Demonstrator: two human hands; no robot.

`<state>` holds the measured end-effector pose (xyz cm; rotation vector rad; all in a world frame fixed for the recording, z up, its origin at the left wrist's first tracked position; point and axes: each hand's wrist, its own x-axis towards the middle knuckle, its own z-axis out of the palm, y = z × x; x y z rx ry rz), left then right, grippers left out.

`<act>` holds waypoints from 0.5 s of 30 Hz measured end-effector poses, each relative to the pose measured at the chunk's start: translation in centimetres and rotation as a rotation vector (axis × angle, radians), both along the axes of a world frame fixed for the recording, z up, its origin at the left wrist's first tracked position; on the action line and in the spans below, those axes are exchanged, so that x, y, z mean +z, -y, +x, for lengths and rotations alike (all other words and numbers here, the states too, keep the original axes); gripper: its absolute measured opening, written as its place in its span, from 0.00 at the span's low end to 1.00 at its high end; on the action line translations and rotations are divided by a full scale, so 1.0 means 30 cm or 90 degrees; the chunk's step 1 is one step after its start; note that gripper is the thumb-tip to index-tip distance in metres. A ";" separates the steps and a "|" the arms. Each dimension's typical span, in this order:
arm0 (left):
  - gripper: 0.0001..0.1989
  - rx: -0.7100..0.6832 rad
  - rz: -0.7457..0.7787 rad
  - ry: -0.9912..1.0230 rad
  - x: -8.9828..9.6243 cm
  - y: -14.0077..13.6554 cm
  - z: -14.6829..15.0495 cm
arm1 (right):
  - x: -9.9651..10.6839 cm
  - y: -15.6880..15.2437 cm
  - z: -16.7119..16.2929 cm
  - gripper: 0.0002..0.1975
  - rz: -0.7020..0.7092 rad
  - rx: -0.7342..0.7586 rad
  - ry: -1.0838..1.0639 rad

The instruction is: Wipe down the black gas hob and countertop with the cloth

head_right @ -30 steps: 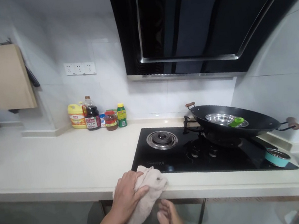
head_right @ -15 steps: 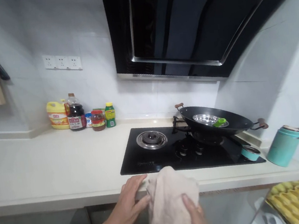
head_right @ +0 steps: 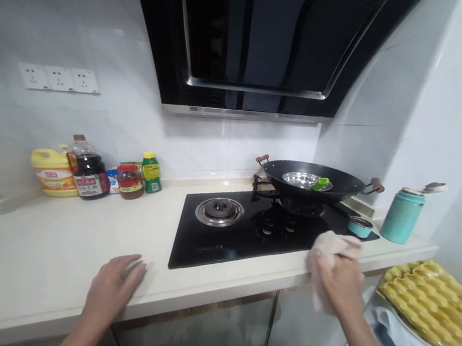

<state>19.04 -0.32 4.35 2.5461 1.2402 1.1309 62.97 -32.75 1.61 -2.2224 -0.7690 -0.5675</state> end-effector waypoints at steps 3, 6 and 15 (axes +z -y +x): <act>0.21 0.000 0.010 -0.082 -0.003 0.028 0.014 | 0.004 -0.109 0.001 0.32 -0.171 0.050 0.059; 0.21 0.009 0.014 -0.107 -0.005 0.048 0.021 | 0.011 -0.084 0.064 0.30 -0.205 0.145 0.038; 0.19 0.047 0.053 -0.139 -0.011 0.063 0.043 | 0.064 -0.160 0.068 0.27 -0.380 0.169 0.148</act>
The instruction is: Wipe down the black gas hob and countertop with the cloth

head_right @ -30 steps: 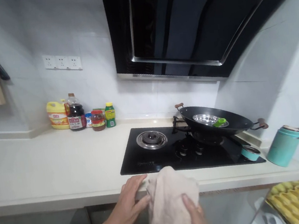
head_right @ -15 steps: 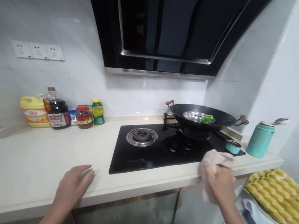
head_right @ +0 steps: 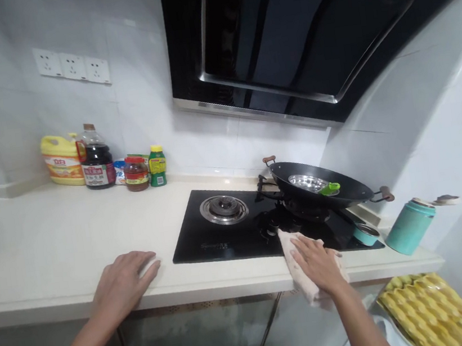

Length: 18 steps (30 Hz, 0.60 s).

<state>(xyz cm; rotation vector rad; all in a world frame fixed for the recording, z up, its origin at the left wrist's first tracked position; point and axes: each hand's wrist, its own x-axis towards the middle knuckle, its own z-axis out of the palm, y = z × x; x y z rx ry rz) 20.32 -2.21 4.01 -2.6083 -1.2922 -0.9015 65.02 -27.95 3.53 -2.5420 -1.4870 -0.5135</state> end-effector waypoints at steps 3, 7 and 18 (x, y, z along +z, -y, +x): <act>0.19 0.009 0.002 -0.013 0.012 0.014 0.003 | 0.032 -0.089 -0.147 0.27 -0.017 0.007 -0.021; 0.20 0.010 0.002 -0.008 0.017 0.019 0.005 | 0.080 -0.198 -0.370 0.25 -0.009 0.104 -0.065; 0.19 -0.006 0.013 0.012 0.006 0.007 -0.010 | 0.068 -0.385 -0.859 0.30 0.032 0.457 -0.034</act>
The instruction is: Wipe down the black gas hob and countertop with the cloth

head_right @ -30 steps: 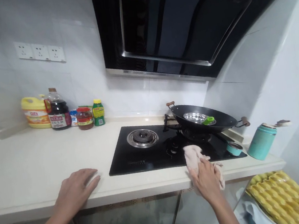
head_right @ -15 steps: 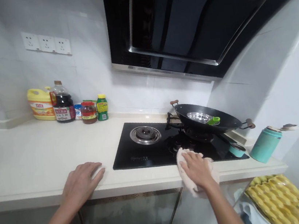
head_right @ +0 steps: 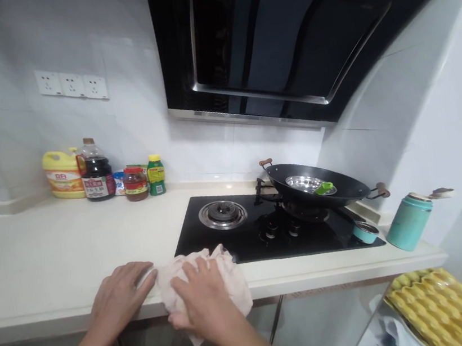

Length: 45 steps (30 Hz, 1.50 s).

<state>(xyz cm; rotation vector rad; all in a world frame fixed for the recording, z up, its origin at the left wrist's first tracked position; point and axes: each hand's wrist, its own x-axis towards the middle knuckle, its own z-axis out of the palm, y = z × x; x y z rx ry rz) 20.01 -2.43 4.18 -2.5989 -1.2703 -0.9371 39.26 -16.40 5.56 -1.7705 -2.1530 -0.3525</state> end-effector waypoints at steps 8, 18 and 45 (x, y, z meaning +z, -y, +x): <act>0.21 -0.008 -0.015 -0.003 0.006 -0.005 -0.010 | -0.112 0.125 0.197 0.38 0.004 -0.040 0.030; 0.20 -0.001 -0.003 -0.012 0.008 0.014 0.002 | -0.135 0.521 0.906 0.34 -0.060 -0.209 0.123; 0.25 -0.352 -0.014 0.216 -0.027 0.254 0.096 | -0.048 -0.024 -0.073 0.28 -0.019 -0.035 -0.002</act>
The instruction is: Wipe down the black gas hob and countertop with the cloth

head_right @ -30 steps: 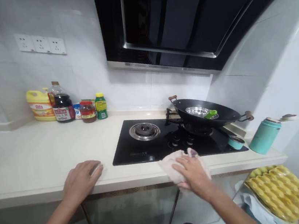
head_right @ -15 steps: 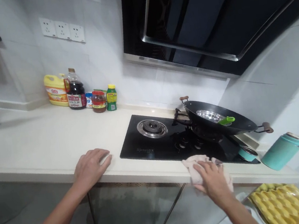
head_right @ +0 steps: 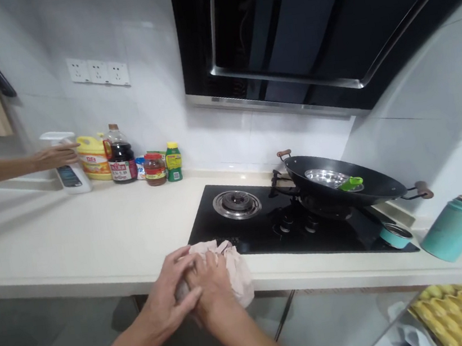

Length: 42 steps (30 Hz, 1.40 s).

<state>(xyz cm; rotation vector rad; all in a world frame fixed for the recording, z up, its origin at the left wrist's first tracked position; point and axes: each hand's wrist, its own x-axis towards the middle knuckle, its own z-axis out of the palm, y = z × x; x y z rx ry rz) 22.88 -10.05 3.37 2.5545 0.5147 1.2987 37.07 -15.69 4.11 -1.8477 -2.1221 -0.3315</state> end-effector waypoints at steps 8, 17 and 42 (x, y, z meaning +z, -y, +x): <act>0.45 0.086 0.085 -0.265 -0.066 0.015 0.072 | 0.038 0.214 0.517 0.17 0.275 0.009 -0.141; 0.47 0.120 0.060 -0.497 0.070 0.151 0.346 | -0.122 0.264 0.927 0.25 0.262 -0.251 -0.150; 0.39 -0.001 0.162 -0.413 -0.008 -0.192 -0.184 | -0.166 0.309 1.013 0.34 0.146 -0.266 -0.175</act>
